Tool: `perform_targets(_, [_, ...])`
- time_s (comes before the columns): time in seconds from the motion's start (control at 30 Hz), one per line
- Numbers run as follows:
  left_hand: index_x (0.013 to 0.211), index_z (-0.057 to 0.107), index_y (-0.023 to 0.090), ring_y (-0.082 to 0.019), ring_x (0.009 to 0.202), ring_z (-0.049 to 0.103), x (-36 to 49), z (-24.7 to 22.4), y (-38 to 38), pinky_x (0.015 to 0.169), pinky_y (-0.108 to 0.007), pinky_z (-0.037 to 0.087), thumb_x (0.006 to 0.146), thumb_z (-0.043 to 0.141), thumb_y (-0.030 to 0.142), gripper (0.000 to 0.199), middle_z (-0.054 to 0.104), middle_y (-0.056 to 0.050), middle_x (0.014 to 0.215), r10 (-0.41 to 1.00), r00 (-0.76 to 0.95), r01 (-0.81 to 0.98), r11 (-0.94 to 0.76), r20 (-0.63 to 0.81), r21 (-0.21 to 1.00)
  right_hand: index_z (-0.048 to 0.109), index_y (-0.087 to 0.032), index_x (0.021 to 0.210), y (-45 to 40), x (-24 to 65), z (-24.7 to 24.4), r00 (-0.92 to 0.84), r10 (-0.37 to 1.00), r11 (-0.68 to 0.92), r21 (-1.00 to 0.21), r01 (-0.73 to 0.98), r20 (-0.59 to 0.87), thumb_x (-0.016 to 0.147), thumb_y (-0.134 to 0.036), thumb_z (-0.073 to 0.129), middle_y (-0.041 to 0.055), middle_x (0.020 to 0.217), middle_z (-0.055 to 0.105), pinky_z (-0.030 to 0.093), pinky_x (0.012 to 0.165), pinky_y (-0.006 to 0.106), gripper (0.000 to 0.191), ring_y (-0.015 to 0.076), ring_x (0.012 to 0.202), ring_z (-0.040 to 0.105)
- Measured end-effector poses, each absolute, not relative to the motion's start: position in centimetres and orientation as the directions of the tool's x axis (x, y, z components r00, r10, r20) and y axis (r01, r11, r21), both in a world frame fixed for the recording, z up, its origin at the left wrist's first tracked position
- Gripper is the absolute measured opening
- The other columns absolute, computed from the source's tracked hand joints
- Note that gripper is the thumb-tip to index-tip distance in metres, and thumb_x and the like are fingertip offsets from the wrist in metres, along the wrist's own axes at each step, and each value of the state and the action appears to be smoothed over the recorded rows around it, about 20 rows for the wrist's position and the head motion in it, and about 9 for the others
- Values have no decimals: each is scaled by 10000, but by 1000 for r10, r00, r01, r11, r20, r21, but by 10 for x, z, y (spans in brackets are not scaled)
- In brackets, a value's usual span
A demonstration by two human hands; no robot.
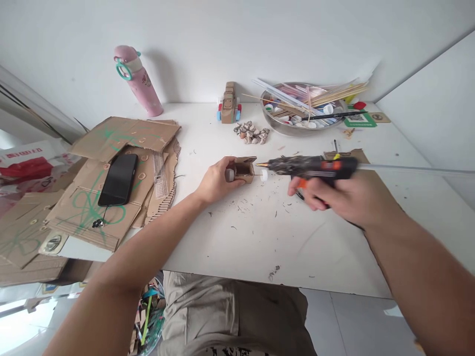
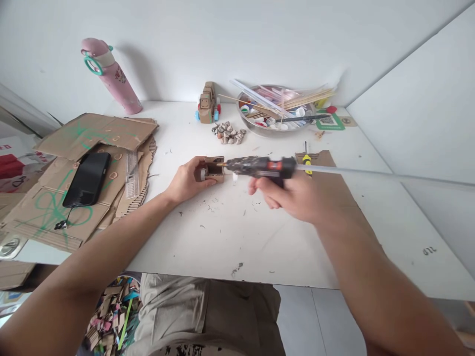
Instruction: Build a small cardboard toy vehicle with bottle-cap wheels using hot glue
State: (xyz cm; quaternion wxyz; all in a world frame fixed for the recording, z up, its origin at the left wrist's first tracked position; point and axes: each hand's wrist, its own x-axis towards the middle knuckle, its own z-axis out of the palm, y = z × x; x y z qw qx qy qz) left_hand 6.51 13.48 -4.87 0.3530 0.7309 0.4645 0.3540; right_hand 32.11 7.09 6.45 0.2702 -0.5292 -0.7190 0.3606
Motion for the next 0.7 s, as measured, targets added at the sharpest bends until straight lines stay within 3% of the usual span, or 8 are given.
perform_targets(0.1, [1240, 648, 213, -233, 971, 781, 66, -50, 136, 871, -400, 643, 733, 913, 268, 575, 828, -100, 1188, 933, 303, 431, -317, 195, 845, 594, -252, 696, 81, 304, 47, -333, 941, 136, -841, 523, -55, 754, -1054, 506, -9, 528, 550, 436, 463, 346, 809, 144, 420, 478])
perform_targets(0.2, [1236, 649, 211, -240, 995, 783, 67, -51, 137, 893, -404, 638, 732, 910, 263, 570, 826, -102, 1183, 937, 295, 437, -308, 189, 845, 569, -254, 683, 89, 296, 33, -326, 945, 166, -847, 505, -9, 833, -977, 518, -18, 528, 555, 408, 450, 326, 741, 129, 391, 458])
perform_targets(0.4, [1225, 648, 215, -242, 993, 788, 69, -49, 135, 878, -394, 638, 744, 897, 232, 541, 827, -92, 1169, 932, 311, 442, -316, 187, 840, 558, -269, 642, 94, 293, 19, -293, 955, 154, -775, 612, -42, 886, -922, 480, -50, 390, 440, 374, 465, 316, 702, 153, 370, 462])
perform_targets(0.7, [1241, 642, 221, -220, 913, 777, 69, -51, 136, 806, -365, 630, 764, 893, 252, 539, 828, -81, 1181, 922, 328, 433, -342, 208, 834, 543, -280, 634, 95, 289, 13, -277, 961, 194, -756, 625, 17, 886, -928, 457, -22, 447, 501, 400, 511, 342, 700, 190, 443, 542])
